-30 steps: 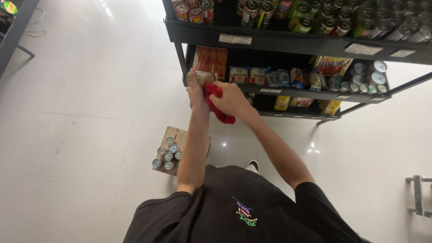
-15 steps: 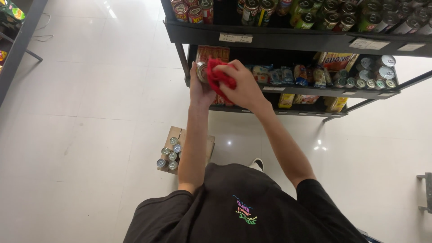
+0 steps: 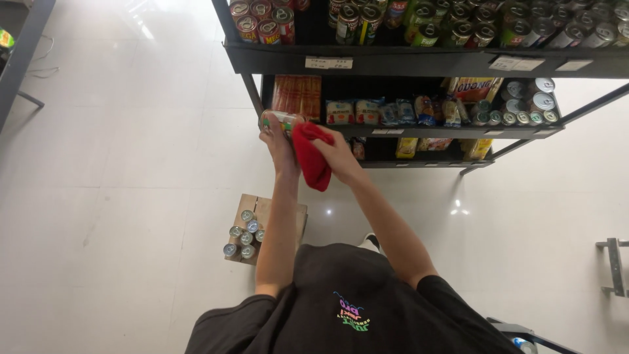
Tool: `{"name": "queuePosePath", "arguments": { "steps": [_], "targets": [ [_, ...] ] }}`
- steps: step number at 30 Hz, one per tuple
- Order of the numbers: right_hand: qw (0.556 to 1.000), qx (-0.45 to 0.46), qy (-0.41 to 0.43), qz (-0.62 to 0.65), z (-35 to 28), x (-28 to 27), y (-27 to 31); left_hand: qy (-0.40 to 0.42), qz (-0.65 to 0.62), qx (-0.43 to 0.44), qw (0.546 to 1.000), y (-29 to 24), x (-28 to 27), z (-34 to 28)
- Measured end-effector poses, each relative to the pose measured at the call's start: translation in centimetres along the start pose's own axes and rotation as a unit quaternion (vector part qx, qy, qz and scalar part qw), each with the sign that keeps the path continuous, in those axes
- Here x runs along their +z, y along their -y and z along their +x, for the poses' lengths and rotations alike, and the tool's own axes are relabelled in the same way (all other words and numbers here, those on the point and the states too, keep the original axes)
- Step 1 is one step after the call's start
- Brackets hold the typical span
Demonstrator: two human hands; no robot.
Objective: Removing canned goods from shelves, wiping them with a cloth, and organizing them.
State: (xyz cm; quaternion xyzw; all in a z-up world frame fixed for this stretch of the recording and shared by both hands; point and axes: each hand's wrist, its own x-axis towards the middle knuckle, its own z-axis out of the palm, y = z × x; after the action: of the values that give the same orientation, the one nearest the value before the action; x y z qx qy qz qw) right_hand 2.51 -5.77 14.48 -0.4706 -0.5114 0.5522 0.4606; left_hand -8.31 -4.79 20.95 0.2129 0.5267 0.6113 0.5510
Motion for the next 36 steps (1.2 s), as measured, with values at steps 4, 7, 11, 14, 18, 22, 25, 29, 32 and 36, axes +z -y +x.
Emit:
{"name": "queuePosePath", "arguments": {
  "steps": [4, 7, 11, 14, 18, 22, 25, 29, 32, 36],
  "targets": [
    [0.984, -0.121, -0.125, -0.04, 0.9, -1.7, -1.3, 0.035, -0.174, 0.061, 0.982, 10.8, -3.4, 8.9],
    [0.959, -0.208, -0.129, -0.145, -0.3, -0.2, 1.5, 0.024, -0.093, 0.052, 0.994, 10.7, -2.6, 7.3],
    [0.935, -0.216, -0.168, -0.227, 0.1, -0.2, 2.1, 0.196, -0.132, 0.09, 0.968, 9.3, -1.5, 5.5],
    [0.936, -0.192, -0.187, -0.229, 1.1, -2.1, 1.4, 0.286, -0.126, 0.063, 0.948, 9.0, -1.2, 5.6],
    [0.947, -0.146, -0.18, -0.221, 2.1, -5.2, 1.4, 0.287, 0.065, 0.123, 0.948, 7.2, 0.4, 5.8],
    [0.952, -0.137, -0.179, -0.205, 3.9, -8.2, 1.3, 0.262, 0.122, 0.211, 0.934, 6.8, 3.8, 7.8],
    [0.959, -0.142, -0.162, -0.186, 5.8, -11.7, 0.5, 0.221, 0.187, 0.28, 0.915, 5.5, 6.6, 9.1],
    [0.967, -0.116, -0.135, -0.18, 7.6, -15.3, 2.6, 0.204, 0.222, 0.33, 0.895, 5.1, 9.7, 11.2],
    [0.97, -0.118, -0.104, -0.186, 9.6, -17.2, 4.2, 0.182, 0.246, 0.342, 0.888, 5.7, 11.8, 12.8],
    [0.966, -0.118, -0.105, -0.206, 12.0, -17.9, 4.5, 0.162, 0.243, 0.347, 0.891, 6.6, 13.3, 14.2]
  ]
}}
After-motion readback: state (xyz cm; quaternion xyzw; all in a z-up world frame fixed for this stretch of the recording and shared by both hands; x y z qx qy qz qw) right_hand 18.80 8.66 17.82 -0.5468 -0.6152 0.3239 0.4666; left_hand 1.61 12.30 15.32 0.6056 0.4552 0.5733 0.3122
